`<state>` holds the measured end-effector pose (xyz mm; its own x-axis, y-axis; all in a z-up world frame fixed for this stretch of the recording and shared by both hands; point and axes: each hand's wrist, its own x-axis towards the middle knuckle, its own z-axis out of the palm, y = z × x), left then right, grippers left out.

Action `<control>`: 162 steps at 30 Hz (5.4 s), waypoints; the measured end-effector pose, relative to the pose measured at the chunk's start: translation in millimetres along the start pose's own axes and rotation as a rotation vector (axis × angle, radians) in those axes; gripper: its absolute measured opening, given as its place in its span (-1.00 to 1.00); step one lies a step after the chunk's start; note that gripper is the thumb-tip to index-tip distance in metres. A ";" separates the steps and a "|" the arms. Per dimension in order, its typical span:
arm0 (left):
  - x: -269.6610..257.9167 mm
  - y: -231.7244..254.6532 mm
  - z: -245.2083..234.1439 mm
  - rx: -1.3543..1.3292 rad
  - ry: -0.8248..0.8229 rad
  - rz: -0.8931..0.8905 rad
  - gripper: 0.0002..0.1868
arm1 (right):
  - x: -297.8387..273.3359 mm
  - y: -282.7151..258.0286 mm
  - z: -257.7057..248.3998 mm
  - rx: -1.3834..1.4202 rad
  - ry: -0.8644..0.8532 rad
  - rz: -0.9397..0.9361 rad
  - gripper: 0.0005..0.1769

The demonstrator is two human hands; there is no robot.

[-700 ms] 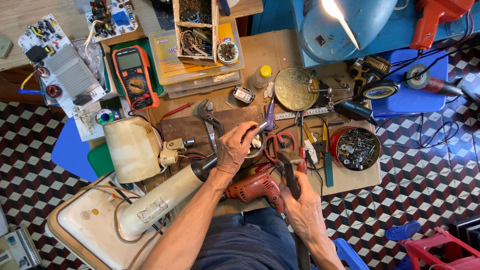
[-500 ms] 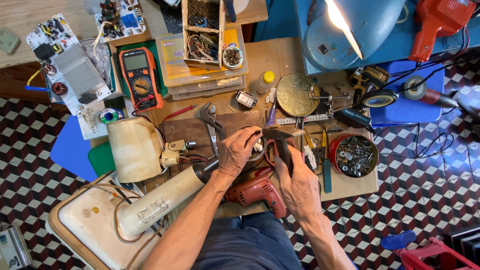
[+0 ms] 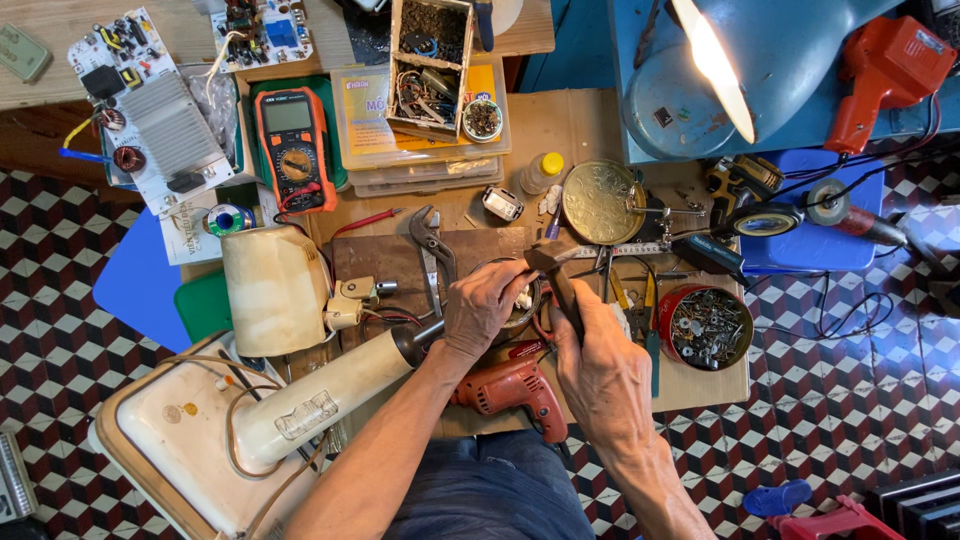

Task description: The person uses a power drill to remove and install screws on a cylindrical component of a disassembled appliance. They also use pliers to adjust wires and select screws from a container on the workbench.

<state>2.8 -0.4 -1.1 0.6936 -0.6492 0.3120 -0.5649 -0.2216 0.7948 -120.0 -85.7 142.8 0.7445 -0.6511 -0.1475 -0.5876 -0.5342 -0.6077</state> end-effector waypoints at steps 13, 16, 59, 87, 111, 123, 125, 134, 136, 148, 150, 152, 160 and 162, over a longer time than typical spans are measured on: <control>-1.6 0.3 -1.7 0.009 -0.005 0.004 -0.84 | -1.6 3.6 5.9 0.057 0.109 -0.103 -0.63; 1.4 4.6 -1.3 0.042 0.016 0.005 -0.83 | 2.4 2.8 2.0 -0.076 0.013 -0.039 -0.66; -1.9 5.8 0.1 0.030 0.000 -0.001 -0.83 | -5.1 -2.4 8.2 0.030 0.004 0.086 -0.75; -7.2 -4.9 6.5 -0.018 -0.080 -0.173 -0.83 | -24.9 60.8 9.4 0.046 0.113 0.372 -0.59; -1.9 -43.7 -62.8 0.253 -0.241 -0.250 -0.80 | -83.4 223.3 148.9 0.117 -0.419 0.418 -0.10; -13.7 -100.5 -64.0 0.366 -0.373 -0.453 -0.50 | -64.6 229.8 150.4 0.262 -0.777 0.638 -0.16; -13.6 -77.0 -71.5 0.173 -0.530 -0.645 -0.49 | -67.4 221.7 148.5 0.351 -0.760 0.683 -0.22; -14.7 -38.0 -75.5 0.163 -0.902 -0.497 -0.47 | -83.7 165.6 131.7 0.653 -0.637 0.778 -0.42; -19.9 -41.6 -73.8 0.195 -0.851 -0.451 -0.48 | -100.6 147.8 108.2 0.581 -0.565 0.780 -0.50; -18.9 -40.0 -46.7 -0.007 -0.187 -0.030 -0.81 | -65.0 25.7 -102.8 0.161 0.027 0.651 -0.51; -6.8 -28.8 -31.0 -0.172 -0.229 -0.207 -0.65 | -39.4 5.0 -114.0 0.036 0.022 0.496 -0.55; 6.5 -24.2 -18.5 -0.243 -0.266 -0.201 -0.57 | -21.7 -11.1 -117.9 0.098 -0.024 0.514 -0.60; -11.9 -18.2 -5.0 -0.251 -0.260 -0.219 -0.65 | 1.9 -36.8 -114.2 0.016 -0.105 0.507 -0.63; -16.1 -15.6 1.3 -0.217 -0.211 -0.238 -0.66 | 1.5 -38.5 -112.0 -0.008 -0.095 0.527 -0.62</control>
<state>-0.1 12.5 -19.2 0.6744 -0.7383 0.0091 -0.2756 -0.2402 0.9308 -131.8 -126.5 253.3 0.3728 -0.7808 -0.5014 -0.8917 -0.1520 -0.4263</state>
